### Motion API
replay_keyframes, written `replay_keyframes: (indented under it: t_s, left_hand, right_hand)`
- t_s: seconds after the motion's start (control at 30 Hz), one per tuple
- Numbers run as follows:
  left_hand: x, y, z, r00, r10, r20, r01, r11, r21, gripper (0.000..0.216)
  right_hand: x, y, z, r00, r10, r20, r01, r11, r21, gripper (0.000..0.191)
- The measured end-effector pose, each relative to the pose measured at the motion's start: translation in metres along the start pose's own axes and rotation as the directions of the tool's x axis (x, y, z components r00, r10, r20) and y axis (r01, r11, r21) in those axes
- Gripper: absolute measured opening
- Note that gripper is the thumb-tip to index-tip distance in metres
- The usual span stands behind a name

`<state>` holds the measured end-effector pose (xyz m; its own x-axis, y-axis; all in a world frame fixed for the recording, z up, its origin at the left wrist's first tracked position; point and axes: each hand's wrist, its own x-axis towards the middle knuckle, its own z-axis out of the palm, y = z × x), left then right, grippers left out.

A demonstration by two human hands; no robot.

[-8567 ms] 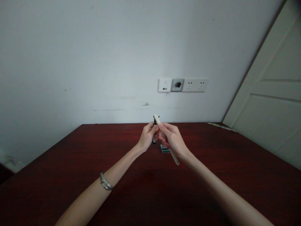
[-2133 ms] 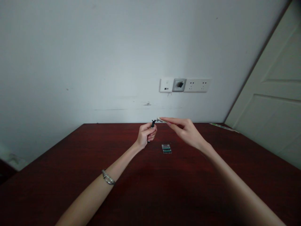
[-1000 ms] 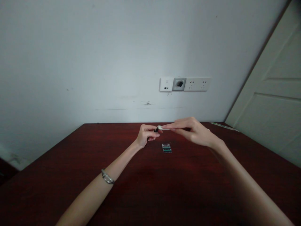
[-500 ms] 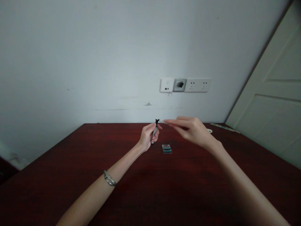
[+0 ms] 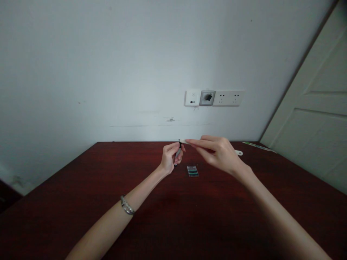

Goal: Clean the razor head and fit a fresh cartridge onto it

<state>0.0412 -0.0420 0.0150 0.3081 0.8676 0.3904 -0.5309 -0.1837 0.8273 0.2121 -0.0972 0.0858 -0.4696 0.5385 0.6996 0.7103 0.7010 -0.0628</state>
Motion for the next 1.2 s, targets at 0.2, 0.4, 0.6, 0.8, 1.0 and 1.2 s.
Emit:
replay_keyframes:
  t_s: [0.2, 0.4, 0.6, 0.8, 1.0, 1.2]
  left_hand:
    - [-0.001, 0.004, 0.0, 0.999, 0.007, 0.041, -0.009, 0.999, 0.051, 0.032]
    - [-0.002, 0.005, -0.003, 0.999, -0.002, 0.053, -0.003, 0.996, 0.088, 0.032]
    - [0.0, 0.012, -0.009, 0.999, 0.036, 0.034, -0.037, 0.999, 0.033, 0.031]
    - [0.001, 0.014, -0.013, 0.998, 0.035, 0.048, -0.038, 0.997, 0.065, 0.033]
    - [0.001, 0.009, -0.011, 0.997, 0.032, 0.075, -0.04, 0.993, 0.115, 0.034]
    - [0.001, 0.011, -0.009, 0.999, 0.027, 0.028, -0.03, 0.992, 0.12, 0.033]
  right_hand:
    - [0.001, -0.002, 0.001, 1.0, 0.003, 0.013, -0.003, 1.0, 0.028, 0.032]
    - [0.002, -0.001, -0.007, 0.999, -0.006, 0.032, 0.006, 1.0, 0.013, 0.031]
    - [0.0, 0.015, -0.016, 0.998, 0.057, 0.019, -0.056, 0.995, -0.084, 0.03]
    - [0.004, 0.009, -0.015, 0.974, 0.204, -0.096, -0.177, 0.957, 0.23, 0.029]
    - [0.006, -0.017, -0.006, 0.989, 0.142, 0.027, -0.143, 0.937, 0.319, 0.031]
    - [0.005, -0.018, -0.01, 0.992, 0.077, 0.102, -0.097, 0.974, 0.204, 0.031]
